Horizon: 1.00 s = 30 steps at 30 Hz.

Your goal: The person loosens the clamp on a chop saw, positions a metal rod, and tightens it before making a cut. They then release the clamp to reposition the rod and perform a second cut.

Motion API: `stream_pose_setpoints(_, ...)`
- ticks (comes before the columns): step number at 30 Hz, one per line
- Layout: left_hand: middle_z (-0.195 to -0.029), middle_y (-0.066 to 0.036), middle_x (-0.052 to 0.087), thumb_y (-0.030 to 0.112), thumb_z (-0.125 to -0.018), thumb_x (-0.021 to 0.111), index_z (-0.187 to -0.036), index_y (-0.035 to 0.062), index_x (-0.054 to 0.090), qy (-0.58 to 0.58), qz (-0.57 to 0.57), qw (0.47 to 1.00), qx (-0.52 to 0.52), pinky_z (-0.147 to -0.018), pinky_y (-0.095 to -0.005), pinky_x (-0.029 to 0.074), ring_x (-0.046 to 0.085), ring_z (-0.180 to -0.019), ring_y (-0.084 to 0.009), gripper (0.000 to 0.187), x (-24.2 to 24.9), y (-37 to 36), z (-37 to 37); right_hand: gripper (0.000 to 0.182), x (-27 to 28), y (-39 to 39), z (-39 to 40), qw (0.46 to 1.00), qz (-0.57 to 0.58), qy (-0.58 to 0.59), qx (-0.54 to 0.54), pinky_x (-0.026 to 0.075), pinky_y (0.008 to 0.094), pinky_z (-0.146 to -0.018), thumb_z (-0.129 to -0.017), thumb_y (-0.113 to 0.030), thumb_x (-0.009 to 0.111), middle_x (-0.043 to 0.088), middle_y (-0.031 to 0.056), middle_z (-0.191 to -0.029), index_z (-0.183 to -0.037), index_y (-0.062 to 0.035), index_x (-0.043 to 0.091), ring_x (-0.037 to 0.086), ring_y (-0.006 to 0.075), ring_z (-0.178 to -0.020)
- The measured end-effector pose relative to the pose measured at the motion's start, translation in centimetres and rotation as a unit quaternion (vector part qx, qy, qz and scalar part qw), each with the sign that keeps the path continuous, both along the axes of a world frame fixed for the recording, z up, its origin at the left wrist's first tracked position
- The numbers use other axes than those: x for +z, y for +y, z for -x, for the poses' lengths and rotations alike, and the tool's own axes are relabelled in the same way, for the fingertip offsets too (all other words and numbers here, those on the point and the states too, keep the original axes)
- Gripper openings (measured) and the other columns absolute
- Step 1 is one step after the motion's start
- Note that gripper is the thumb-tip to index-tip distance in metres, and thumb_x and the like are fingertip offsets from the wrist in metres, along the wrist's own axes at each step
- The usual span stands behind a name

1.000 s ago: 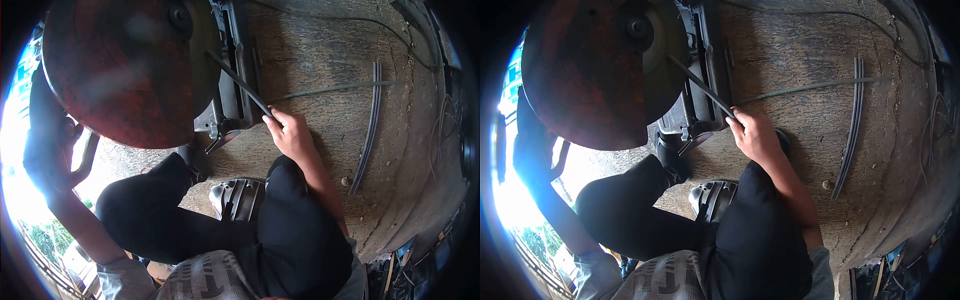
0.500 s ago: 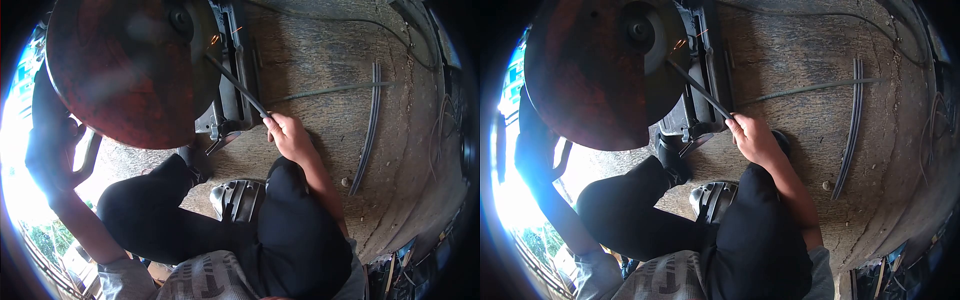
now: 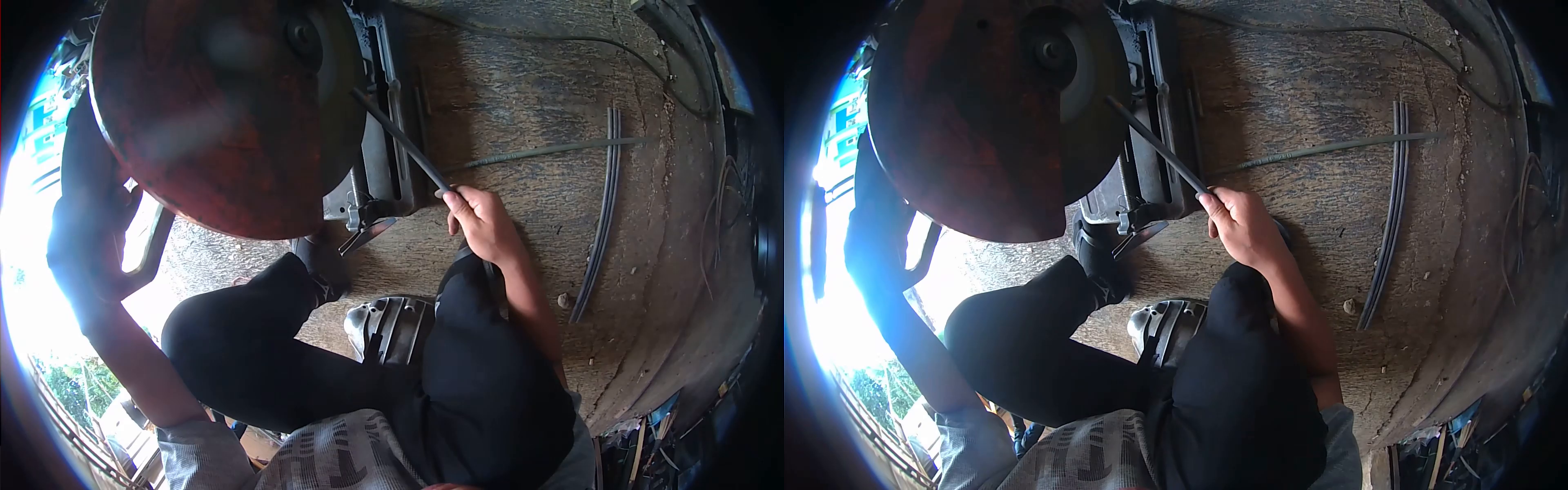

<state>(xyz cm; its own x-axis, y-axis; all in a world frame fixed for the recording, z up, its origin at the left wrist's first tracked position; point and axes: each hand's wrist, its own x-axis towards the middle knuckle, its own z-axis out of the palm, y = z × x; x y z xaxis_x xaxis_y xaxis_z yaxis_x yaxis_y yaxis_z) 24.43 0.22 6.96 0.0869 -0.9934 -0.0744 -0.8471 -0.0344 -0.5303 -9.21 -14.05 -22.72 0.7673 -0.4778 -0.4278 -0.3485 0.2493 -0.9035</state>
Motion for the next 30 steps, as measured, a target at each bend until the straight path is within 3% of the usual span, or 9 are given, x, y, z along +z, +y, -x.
stream_pose_setpoints(12,-0.092,-0.009,0.063,0.011,-0.074,0.068,-0.096,0.0024,0.060,0.004,-0.040,0.999,-0.008,-0.072,-0.0276,0.051,0.061,-0.091,-0.0197,0.025,0.6,-0.8,0.5,0.029,1.3,0.1,-0.7,0.998,0.058,0.037,-0.003,0.039,0.0265,-0.048,-0.094,-0.026,0.052,0.053,0.0030,-0.054,-0.084,-0.0002,0.062,0.049,0.0082,-0.050)
stream_pose_setpoints(19,-0.092,-0.009,0.063,0.012,-0.073,0.067,-0.095,0.0030,0.060,0.011,-0.066,0.998,-0.011,-0.073,-0.0291,0.051,0.060,-0.092,-0.0209,0.024,0.5,-1.2,0.5,0.026,0.1,1.0,-0.9,0.993,0.116,0.016,-0.021,0.039,0.0269,-0.047,-0.092,-0.024,0.054,0.053,0.0034,-0.054,-0.087,0.0003,0.062,0.050,0.0089,-0.049)
stream_pose_setpoints(21,-0.092,-0.009,0.062,0.012,-0.073,0.067,-0.094,0.0031,0.060,0.013,-0.074,0.997,-0.013,-0.074,-0.0295,0.051,0.060,-0.092,-0.0212,0.024,0.4,-1.3,0.6,0.022,-0.1,1.2,-1.1,0.987,0.151,-0.010,-0.050,0.038,0.0325,-0.043,-0.088,-0.018,0.059,0.053,0.0167,-0.055,-0.092,0.0040,0.063,0.053,0.0236,-0.044)
stream_pose_setpoints(30,-0.091,-0.010,0.062,0.014,-0.072,0.066,-0.092,0.0039,0.060,0.021,-0.106,0.994,-0.019,-0.076,-0.0313,0.050,0.059,-0.093,-0.0227,0.024,0.6,-2.2,1.0,0.027,0.1,1.3,-1.2,0.973,0.224,-0.019,-0.057,0.043,0.0355,-0.047,-0.086,-0.018,0.061,0.059,0.0215,-0.064,-0.096,0.0076,0.063,0.060,0.0309,-0.052)
